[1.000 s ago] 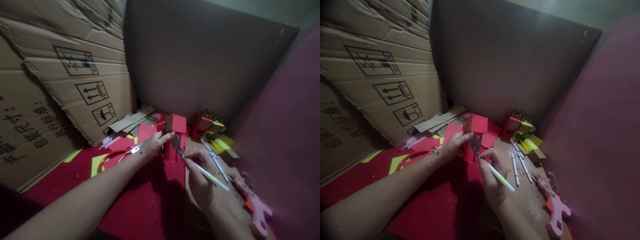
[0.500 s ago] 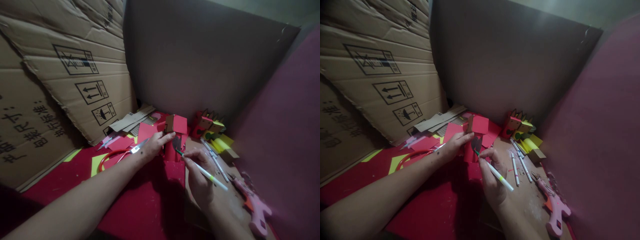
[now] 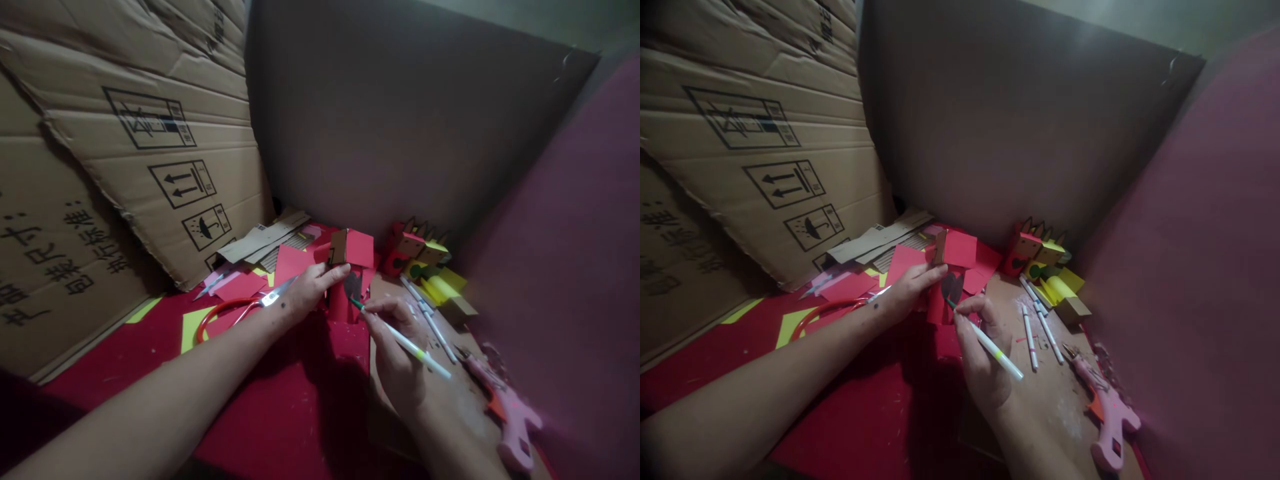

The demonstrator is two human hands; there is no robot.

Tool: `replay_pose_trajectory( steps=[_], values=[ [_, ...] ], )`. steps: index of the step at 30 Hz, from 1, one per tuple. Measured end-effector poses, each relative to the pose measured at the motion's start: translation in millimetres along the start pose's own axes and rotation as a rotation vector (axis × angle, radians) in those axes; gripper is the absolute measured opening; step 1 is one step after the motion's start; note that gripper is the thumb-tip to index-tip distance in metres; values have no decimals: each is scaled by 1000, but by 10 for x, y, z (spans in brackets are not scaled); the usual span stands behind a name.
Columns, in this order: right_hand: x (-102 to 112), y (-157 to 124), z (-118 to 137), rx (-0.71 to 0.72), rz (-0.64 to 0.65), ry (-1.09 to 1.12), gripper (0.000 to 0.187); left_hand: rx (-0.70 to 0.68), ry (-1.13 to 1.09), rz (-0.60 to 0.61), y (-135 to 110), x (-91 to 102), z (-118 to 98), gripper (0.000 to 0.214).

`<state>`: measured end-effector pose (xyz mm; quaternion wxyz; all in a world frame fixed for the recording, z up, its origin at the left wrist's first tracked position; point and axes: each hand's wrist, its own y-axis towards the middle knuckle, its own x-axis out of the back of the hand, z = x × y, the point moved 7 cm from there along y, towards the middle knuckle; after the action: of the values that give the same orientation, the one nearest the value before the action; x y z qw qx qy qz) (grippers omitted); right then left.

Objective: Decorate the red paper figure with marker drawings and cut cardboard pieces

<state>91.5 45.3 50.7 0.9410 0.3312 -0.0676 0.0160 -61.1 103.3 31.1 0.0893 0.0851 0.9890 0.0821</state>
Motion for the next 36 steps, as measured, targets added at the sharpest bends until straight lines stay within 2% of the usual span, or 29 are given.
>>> replay_pose_trajectory(
  steps=[16, 26, 36],
  values=[
    [17, 26, -45, 60, -42, 123, 12, -4, 15, -3, 12, 18, 27, 43],
    [1, -19, -91, -38, -5, 117, 6, 19, 16, -8, 4, 0, 35, 44],
    [20, 27, -66, 29, -55, 150, 9, 13, 107, -35, -21, 24, -35, 43]
  ],
)
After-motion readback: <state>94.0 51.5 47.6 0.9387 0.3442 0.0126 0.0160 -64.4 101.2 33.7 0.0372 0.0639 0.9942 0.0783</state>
